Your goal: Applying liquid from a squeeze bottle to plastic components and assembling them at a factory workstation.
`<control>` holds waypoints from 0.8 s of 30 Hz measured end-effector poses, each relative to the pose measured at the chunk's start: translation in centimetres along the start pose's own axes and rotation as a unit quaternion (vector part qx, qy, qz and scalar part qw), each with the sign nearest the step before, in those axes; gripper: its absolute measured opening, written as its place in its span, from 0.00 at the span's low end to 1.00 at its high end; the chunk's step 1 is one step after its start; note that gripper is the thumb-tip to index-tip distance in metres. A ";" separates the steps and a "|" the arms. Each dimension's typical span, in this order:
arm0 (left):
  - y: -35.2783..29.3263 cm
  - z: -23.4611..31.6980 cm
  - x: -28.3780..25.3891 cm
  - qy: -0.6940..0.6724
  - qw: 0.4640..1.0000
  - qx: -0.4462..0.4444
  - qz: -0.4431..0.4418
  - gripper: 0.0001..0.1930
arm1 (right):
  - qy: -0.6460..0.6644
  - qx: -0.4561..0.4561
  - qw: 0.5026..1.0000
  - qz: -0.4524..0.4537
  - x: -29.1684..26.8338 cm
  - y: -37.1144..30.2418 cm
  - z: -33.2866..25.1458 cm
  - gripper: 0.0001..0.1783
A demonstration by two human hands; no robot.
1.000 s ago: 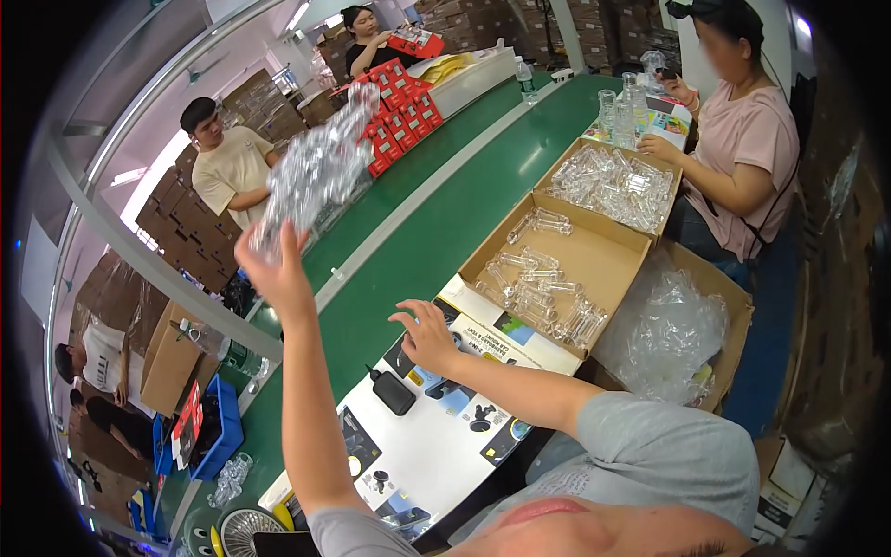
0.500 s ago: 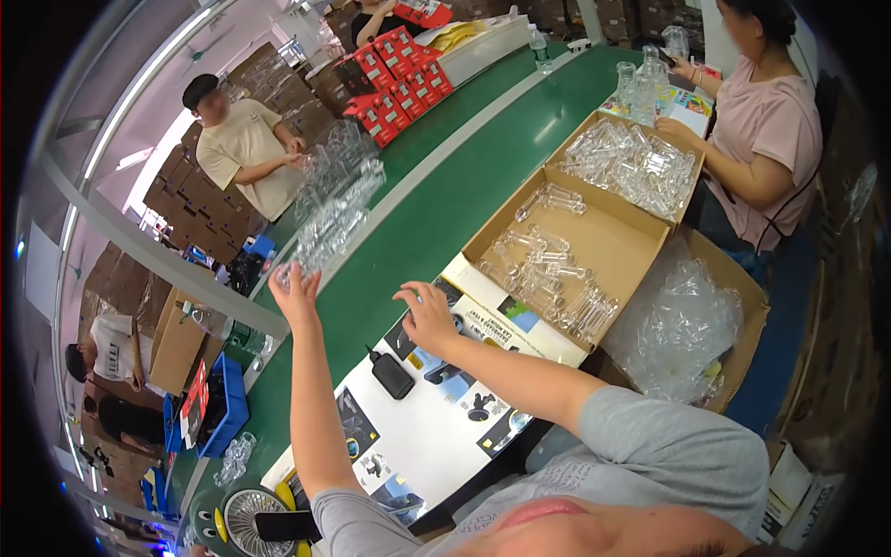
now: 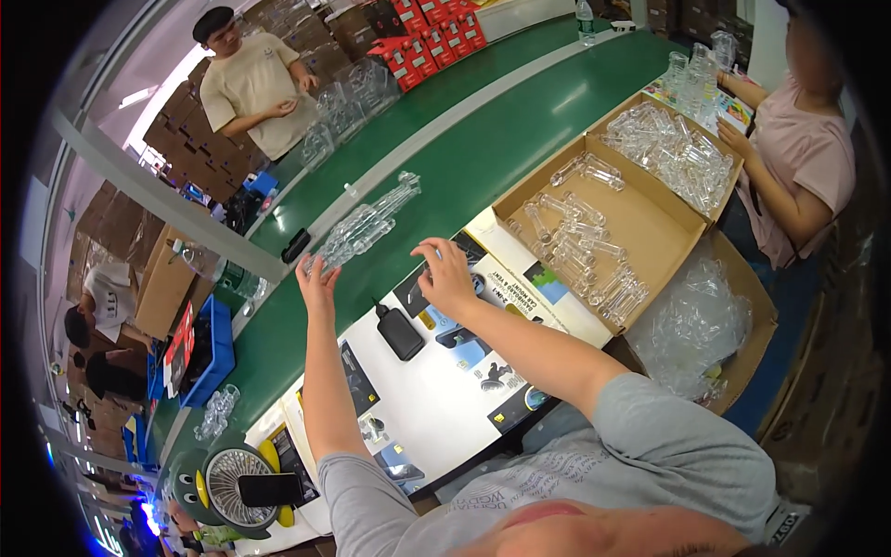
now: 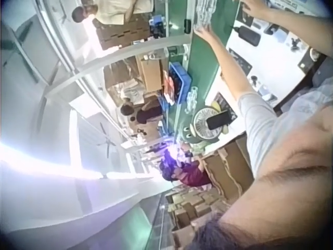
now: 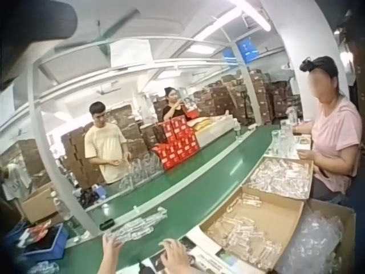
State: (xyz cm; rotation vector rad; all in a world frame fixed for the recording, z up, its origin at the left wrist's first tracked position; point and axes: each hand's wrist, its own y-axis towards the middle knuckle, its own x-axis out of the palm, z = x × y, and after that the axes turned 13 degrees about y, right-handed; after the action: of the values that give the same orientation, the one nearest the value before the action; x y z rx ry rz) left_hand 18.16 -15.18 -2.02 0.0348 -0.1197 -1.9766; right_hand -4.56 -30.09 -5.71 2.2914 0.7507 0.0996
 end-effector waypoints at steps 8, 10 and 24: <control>0.9 -2.7 -1.6 -0.016 0.999 -0.030 0.025 0.29 | -0.007 0.004 1.000 -0.018 0.4 -0.1 0.0 0.19; 1.2 -3.4 -1.9 0.016 0.997 -0.057 0.045 0.28 | -0.006 0.007 1.000 -0.022 0.4 -0.1 0.1 0.19; 0.4 -6.2 -7.1 0.239 0.963 -0.032 0.122 0.27 | 0.003 0.018 0.999 -0.031 0.6 -0.8 0.0 0.20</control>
State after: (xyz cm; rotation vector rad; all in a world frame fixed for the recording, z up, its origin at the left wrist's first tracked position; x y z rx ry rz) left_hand 21.87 -9.21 -8.42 0.4322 0.2450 -1.6751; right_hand -4.44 -29.30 -6.32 2.3005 0.8328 0.0659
